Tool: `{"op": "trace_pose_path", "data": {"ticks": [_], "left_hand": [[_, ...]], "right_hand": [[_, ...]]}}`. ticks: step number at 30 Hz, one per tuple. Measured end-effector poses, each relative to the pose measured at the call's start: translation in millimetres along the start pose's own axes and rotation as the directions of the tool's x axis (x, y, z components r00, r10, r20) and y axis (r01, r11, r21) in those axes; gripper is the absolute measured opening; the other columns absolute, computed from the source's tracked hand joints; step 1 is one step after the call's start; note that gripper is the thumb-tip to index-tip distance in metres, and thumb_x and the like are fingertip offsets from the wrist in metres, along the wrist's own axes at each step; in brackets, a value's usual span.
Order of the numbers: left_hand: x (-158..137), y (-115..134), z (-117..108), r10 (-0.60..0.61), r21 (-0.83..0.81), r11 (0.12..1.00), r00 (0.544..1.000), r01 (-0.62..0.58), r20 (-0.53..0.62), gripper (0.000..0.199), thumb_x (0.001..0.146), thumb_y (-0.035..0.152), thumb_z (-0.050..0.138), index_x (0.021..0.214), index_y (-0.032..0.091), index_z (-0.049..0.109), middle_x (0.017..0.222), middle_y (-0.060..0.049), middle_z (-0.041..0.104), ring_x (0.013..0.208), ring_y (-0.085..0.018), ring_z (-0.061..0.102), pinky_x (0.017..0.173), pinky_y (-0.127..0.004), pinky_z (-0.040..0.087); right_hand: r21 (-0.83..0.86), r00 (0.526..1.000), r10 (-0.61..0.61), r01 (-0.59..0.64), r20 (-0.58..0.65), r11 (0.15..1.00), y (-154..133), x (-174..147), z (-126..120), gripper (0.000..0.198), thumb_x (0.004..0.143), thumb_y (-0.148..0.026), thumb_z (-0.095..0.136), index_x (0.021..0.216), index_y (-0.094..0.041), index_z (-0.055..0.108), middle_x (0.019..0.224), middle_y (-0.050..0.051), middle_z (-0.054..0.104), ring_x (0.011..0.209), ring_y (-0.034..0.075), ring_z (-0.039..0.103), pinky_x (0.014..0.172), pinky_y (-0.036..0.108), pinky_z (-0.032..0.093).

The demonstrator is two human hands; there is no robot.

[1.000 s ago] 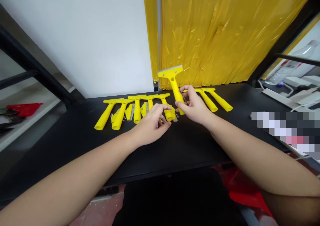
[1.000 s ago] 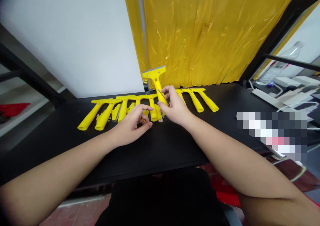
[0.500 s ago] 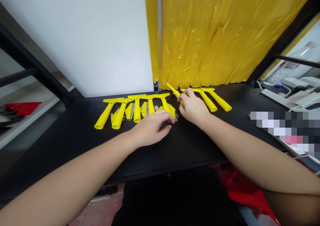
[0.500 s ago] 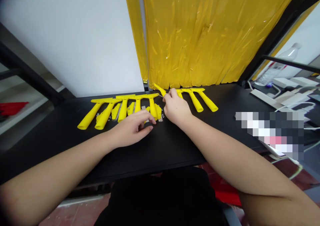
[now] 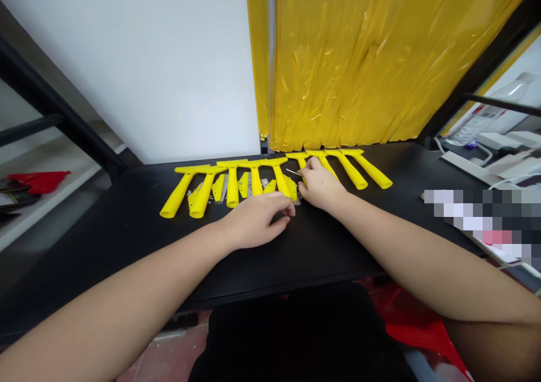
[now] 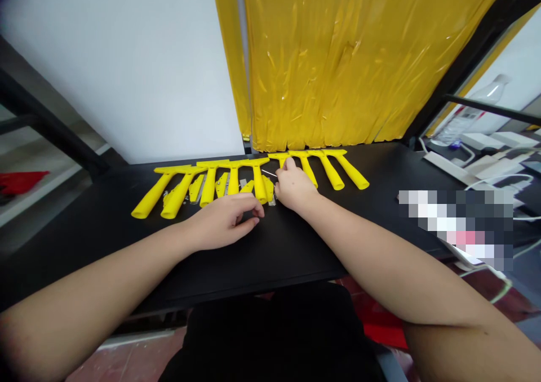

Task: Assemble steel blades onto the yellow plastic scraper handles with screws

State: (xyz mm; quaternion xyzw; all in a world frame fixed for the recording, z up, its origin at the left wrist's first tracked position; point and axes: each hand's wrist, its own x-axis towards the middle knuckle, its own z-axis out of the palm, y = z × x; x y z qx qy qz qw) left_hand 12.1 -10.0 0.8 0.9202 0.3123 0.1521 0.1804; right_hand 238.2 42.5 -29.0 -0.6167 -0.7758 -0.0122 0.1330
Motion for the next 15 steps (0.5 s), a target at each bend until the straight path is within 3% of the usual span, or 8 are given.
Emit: {"op": "trace_pose_path", "data": {"ticks": [15], "left_hand": [[0.9,-4.0,1.1,0.001,0.024,1.0,0.999,-0.002,0.036,0.016,0.098,0.021,0.057,0.106,0.024,0.07,0.1,-0.002,0.076,0.087,-0.02,0.069,0.079,-0.036,0.053]], "right_hand": [[0.009,0.998,0.018,-0.019,0.064,1.0,2.9,-3.0,-3.4,0.039,0.1,-0.029,0.059,0.131,-0.011,0.076,0.142,0.021,0.055,0.12,0.033,0.069,0.11,0.047,0.055]]}}
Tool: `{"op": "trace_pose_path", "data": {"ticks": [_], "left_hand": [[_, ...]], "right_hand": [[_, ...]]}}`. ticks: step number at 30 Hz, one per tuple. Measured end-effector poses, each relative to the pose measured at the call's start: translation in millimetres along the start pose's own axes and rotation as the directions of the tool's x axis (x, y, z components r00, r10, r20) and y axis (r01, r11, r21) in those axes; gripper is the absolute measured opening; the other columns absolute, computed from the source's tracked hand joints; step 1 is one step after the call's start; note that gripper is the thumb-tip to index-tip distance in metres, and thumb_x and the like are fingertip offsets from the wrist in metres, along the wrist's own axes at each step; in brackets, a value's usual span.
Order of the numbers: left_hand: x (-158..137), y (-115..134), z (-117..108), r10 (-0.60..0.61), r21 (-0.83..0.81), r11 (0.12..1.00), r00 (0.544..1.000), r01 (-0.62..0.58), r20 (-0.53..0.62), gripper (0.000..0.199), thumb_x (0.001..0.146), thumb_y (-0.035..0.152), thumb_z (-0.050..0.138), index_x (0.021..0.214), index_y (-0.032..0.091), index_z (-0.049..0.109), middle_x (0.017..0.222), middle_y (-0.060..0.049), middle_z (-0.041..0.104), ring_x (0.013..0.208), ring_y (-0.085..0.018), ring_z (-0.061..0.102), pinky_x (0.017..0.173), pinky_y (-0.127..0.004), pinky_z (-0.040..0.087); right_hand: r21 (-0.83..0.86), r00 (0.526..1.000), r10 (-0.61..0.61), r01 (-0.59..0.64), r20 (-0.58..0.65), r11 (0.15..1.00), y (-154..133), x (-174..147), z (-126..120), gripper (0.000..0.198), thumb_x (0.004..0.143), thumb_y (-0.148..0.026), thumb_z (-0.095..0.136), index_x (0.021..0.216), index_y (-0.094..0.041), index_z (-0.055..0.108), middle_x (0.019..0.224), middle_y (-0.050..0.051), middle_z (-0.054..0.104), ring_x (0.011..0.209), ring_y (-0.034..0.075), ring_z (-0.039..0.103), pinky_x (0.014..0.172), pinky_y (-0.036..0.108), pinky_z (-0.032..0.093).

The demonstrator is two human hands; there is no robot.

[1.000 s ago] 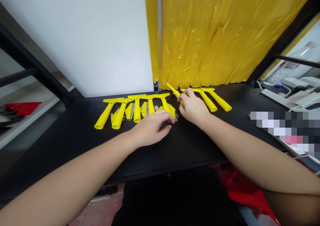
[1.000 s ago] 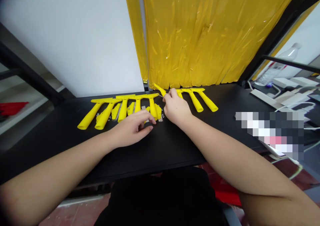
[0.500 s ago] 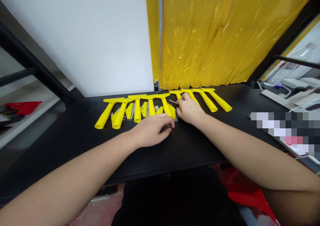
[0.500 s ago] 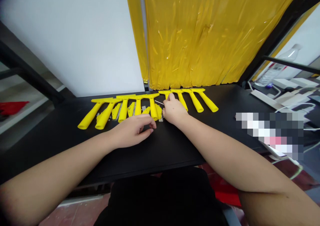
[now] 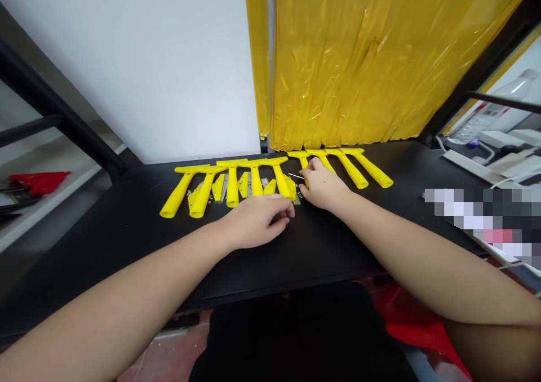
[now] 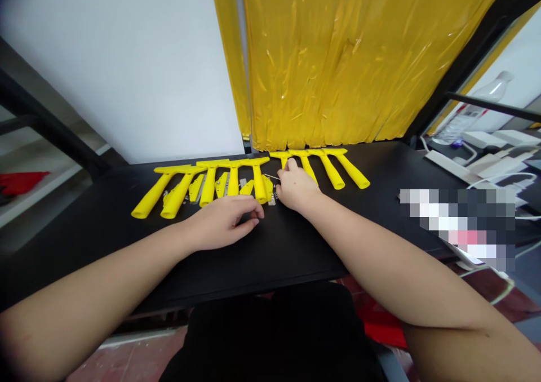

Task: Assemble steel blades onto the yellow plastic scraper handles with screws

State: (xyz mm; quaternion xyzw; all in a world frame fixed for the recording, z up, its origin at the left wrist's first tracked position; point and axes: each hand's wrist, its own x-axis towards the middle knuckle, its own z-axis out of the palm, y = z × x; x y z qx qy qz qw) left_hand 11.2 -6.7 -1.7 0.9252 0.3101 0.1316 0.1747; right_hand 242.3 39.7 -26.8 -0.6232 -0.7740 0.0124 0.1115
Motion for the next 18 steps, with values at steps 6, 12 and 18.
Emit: {"op": "trace_pose_path", "data": {"ticks": [6,12,18], "left_hand": [[-0.4,0.1,-0.3,0.001,0.03,1.0,0.999,0.001,-0.036,0.015,0.098,0.021,0.057,0.105,0.025,0.071,0.098,-0.002,0.076,0.087,-0.02,0.07,0.077,-0.034,0.052],[0.0,-4.6,-3.1,-0.057,0.111,0.99,0.975,0.082,-0.213,0.013,0.094,0.015,0.057,0.096,0.022,0.069,0.091,-0.004,0.072,0.092,-0.024,0.066,0.083,-0.038,0.052],[0.4,-16.9,-5.2,-0.183,0.336,0.912,0.967,0.235,-0.178,0.019,0.098,0.027,0.059,0.108,0.018,0.072,0.114,-0.012,0.069,0.112,-0.034,0.06,0.096,-0.049,0.052]], "right_hand": [[-0.013,0.997,-0.001,0.0,-0.078,1.0,6.2,-3.5,-5.2,0.044,0.096,-0.032,0.067,0.135,-0.015,0.074,0.139,0.02,0.059,0.121,0.036,0.067,0.106,0.048,0.056],[0.071,0.957,-0.175,0.196,-0.229,0.978,-4.7,-9.1,-14.8,0.024,0.101,-0.035,0.062,0.11,-0.018,0.076,0.107,0.011,0.073,0.104,0.028,0.07,0.091,0.039,0.054],[0.034,0.964,-0.257,0.259,-0.069,0.965,-30.5,-16.3,-8.2,0.046,0.101,-0.053,0.063,0.135,-0.022,0.07,0.105,0.008,0.081,0.092,0.027,0.075,0.072,0.036,0.047]]}}
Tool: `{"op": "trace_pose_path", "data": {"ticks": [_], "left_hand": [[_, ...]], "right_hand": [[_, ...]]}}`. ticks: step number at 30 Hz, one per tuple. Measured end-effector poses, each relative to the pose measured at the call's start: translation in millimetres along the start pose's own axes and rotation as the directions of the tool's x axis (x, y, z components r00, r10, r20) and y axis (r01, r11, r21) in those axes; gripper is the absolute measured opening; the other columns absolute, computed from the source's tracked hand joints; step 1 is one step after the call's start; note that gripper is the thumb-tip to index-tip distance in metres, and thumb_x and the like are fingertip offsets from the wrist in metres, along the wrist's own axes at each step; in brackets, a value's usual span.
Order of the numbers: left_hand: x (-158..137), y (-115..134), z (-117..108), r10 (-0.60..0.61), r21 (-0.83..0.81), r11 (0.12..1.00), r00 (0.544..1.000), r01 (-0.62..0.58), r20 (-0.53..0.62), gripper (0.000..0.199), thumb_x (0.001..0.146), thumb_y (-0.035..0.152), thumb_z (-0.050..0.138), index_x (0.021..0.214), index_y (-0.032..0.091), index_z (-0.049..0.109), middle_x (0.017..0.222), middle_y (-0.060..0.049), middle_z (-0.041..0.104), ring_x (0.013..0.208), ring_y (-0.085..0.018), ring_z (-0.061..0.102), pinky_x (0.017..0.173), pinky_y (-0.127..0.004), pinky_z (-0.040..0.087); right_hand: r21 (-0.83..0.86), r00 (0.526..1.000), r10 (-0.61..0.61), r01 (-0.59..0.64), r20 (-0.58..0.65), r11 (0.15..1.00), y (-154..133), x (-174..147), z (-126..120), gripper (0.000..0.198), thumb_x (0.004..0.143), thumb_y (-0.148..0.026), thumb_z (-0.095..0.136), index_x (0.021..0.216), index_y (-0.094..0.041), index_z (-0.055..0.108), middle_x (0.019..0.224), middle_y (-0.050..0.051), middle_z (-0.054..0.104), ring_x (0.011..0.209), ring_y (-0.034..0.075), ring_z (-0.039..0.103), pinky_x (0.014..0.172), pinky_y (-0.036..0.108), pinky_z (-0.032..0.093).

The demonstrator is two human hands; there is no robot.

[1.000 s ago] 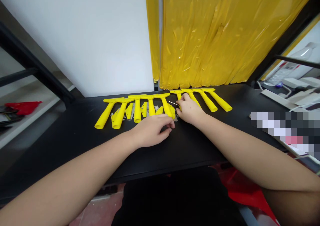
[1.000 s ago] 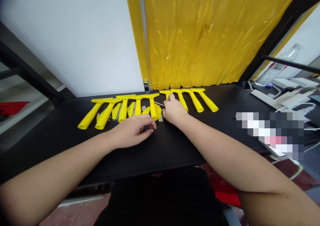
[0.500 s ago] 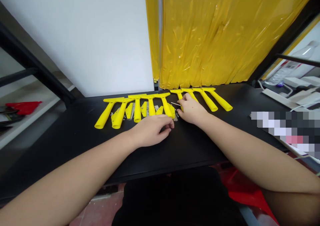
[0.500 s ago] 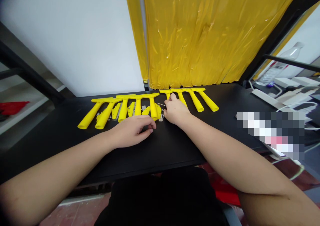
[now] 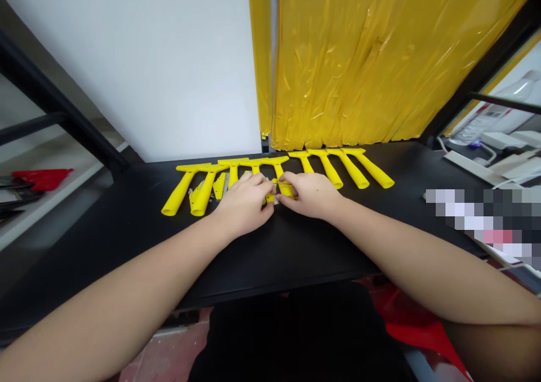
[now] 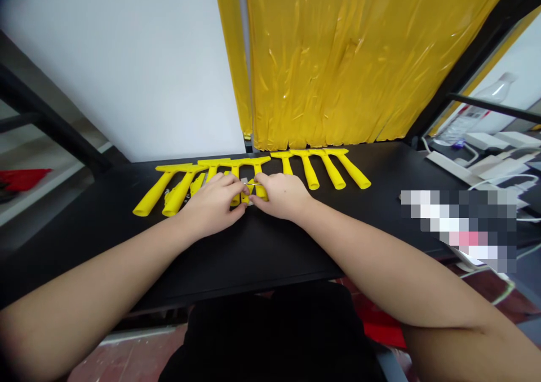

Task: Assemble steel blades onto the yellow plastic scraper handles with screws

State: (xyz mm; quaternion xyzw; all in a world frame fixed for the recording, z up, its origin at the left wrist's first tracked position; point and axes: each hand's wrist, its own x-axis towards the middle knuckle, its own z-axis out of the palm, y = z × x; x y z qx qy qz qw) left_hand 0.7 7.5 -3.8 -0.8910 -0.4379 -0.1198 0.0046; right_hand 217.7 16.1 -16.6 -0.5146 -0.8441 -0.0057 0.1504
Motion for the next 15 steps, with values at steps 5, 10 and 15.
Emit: {"op": "trace_pose_path", "data": {"ticks": [5,10,15], "left_hand": [[2.2,-3.6,1.7,-0.01,0.009,1.0,0.999,0.01,0.049,0.022,0.097,0.03,0.06,0.108,0.018,0.074,0.116,-0.012,0.068,0.111,-0.034,0.059,0.098,-0.05,0.052],[2.8,-3.4,0.5,-0.005,0.008,1.0,0.999,0.005,0.049,0.021,0.097,0.029,0.059,0.104,0.018,0.075,0.114,-0.012,0.068,0.11,-0.033,0.059,0.097,-0.049,0.051],[3.3,-5.2,0.6,-0.007,0.028,1.0,0.998,0.005,0.065,0.025,0.097,0.03,0.058,0.107,0.017,0.076,0.115,-0.013,0.069,0.109,-0.033,0.059,0.098,-0.05,0.051]], "right_hand": [[-0.058,0.998,-0.049,0.052,0.05,0.997,-1.1,1.5,0.9,0.047,0.097,-0.054,0.067,0.137,-0.029,0.072,0.108,0.007,0.083,0.097,0.029,0.077,0.07,0.036,0.045],[-0.051,0.997,-0.043,0.047,0.064,0.998,-0.3,2.9,-2.2,0.038,0.098,-0.044,0.065,0.13,-0.027,0.076,0.108,0.007,0.083,0.098,0.029,0.077,0.071,0.036,0.045],[0.004,1.0,0.007,-0.007,0.027,1.0,0.9,5.2,-1.1,0.043,0.099,-0.045,0.064,0.135,-0.024,0.076,0.11,0.008,0.084,0.101,0.029,0.077,0.079,0.037,0.052]]}}
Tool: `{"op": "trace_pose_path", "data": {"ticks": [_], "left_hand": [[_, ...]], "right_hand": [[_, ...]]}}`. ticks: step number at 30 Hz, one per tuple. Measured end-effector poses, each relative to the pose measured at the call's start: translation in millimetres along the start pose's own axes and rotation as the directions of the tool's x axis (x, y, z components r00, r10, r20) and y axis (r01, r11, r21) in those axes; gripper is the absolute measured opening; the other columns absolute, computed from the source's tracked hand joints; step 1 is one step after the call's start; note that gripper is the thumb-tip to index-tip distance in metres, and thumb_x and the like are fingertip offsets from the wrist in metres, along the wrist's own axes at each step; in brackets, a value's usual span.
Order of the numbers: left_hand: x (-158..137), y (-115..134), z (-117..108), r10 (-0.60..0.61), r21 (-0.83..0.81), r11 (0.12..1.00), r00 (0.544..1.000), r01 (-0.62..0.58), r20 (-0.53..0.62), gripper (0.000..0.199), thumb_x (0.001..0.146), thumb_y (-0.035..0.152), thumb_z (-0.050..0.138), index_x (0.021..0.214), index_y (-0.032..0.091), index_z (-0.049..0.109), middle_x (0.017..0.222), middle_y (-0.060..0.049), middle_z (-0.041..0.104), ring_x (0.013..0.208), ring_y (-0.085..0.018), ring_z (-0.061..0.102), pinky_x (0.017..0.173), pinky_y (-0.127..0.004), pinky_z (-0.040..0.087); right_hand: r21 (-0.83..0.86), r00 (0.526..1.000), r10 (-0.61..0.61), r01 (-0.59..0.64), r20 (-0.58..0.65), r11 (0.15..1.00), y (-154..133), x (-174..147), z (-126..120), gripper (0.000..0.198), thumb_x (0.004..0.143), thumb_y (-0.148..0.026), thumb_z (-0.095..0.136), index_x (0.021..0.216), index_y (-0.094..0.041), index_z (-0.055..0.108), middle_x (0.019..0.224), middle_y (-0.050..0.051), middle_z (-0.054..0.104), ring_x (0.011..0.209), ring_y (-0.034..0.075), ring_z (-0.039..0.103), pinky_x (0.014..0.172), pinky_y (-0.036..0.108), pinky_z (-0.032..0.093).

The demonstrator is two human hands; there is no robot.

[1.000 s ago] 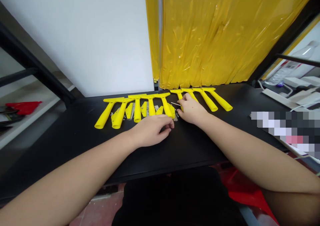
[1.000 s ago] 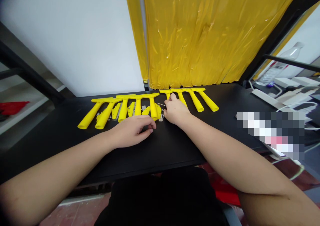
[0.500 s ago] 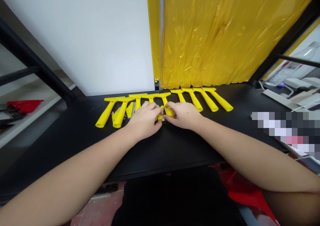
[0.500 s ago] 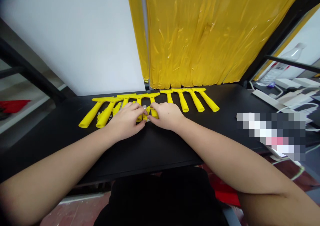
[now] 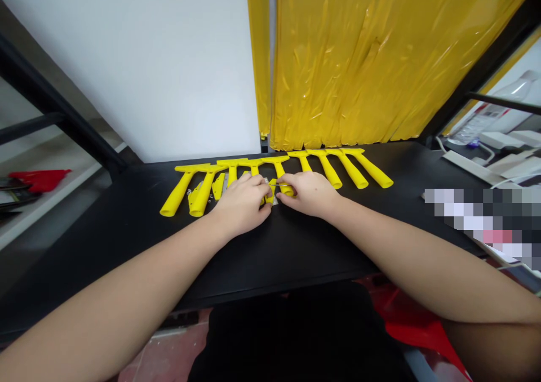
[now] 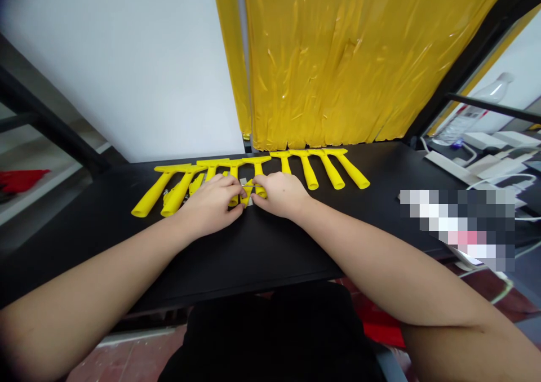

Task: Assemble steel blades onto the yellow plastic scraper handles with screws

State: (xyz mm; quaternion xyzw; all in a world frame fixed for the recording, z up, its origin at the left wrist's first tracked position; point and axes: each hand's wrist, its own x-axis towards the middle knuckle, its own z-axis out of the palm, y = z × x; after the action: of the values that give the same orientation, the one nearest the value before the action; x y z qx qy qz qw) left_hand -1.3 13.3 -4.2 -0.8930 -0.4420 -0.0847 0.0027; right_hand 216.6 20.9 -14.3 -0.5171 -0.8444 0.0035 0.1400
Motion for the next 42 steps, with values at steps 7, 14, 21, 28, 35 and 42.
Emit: {"op": "trace_pose_path", "data": {"ticks": [7,14,21,28,35,42], "left_hand": [[0.8,-3.8,3.7,0.02,0.003,1.0,1.0,-0.02,-0.017,0.026,0.096,0.032,0.059,0.108,0.017,0.077,0.115,-0.013,0.071,0.109,-0.033,0.06,0.1,-0.052,0.05],[4.0,-5.7,5.5,0.011,-0.107,0.994,0.992,-0.024,-0.124,0.034,0.102,0.04,0.057,0.108,0.015,0.079,0.11,-0.014,0.075,0.112,-0.036,0.061,0.106,-0.055,0.048],[12.7,-2.4,14.8,-0.289,-0.931,0.364,0.946,-0.031,-0.144,0.044,0.103,0.057,0.057,0.117,0.018,0.072,0.119,-0.012,0.076,0.111,-0.028,0.071,0.105,-0.046,0.054],[14.7,8.4,6.7,-0.427,-0.995,-0.101,0.902,0.022,0.063,0.035,0.085,0.046,0.079,0.096,0.018,0.062,0.088,-0.003,0.067,0.079,-0.017,0.068,0.069,-0.027,0.055],[16.4,0.8,2.9,-0.516,-0.998,0.01,0.855,0.069,0.053,0.028,0.088,0.044,0.064,0.098,0.018,0.061,0.094,-0.006,0.066,0.087,-0.02,0.068,0.074,-0.031,0.054],[16.0,-2.6,4.2,-0.503,-0.989,0.094,0.863,0.111,0.049,0.033,0.088,0.048,0.06,0.101,0.018,0.063,0.092,-0.006,0.065,0.084,-0.022,0.067,0.072,-0.033,0.054]], "right_hand": [[0.071,0.99,0.016,-0.006,-0.139,0.997,1.2,0.0,1.2,0.036,0.1,-0.037,0.066,0.129,-0.02,0.078,0.116,0.01,0.084,0.102,0.028,0.078,0.085,0.038,0.056],[0.051,0.899,-0.124,0.16,-0.42,0.986,14.3,-1.2,4.5,0.025,0.1,-0.033,0.066,0.114,-0.017,0.079,0.098,0.011,0.079,0.088,0.026,0.074,0.081,0.037,0.056],[-0.056,0.682,-0.371,0.437,-0.63,0.898,8.3,-9.7,2.6,0.025,0.108,-0.039,0.063,0.112,-0.019,0.077,0.086,0.007,0.073,0.079,0.021,0.066,0.076,0.035,0.054],[0.024,0.725,-0.463,0.55,-0.509,0.835,7.3,-10.5,-3.4,0.032,0.105,-0.049,0.064,0.114,-0.02,0.075,0.087,0.005,0.073,0.08,0.021,0.065,0.074,0.034,0.052],[-0.029,0.953,0.063,-0.075,-0.295,0.997,73.9,6.7,-14.8,0.039,0.103,-0.018,0.044,0.118,-0.017,0.08,0.139,0.016,0.071,0.122,0.035,0.062,0.108,0.049,0.051],[-0.04,0.903,0.34,-0.362,-0.265,0.931,137.4,6.0,-23.1,0.044,0.103,-0.022,0.047,0.136,-0.008,0.072,0.122,0.023,0.072,0.116,0.036,0.068,0.107,0.046,0.052]]}}
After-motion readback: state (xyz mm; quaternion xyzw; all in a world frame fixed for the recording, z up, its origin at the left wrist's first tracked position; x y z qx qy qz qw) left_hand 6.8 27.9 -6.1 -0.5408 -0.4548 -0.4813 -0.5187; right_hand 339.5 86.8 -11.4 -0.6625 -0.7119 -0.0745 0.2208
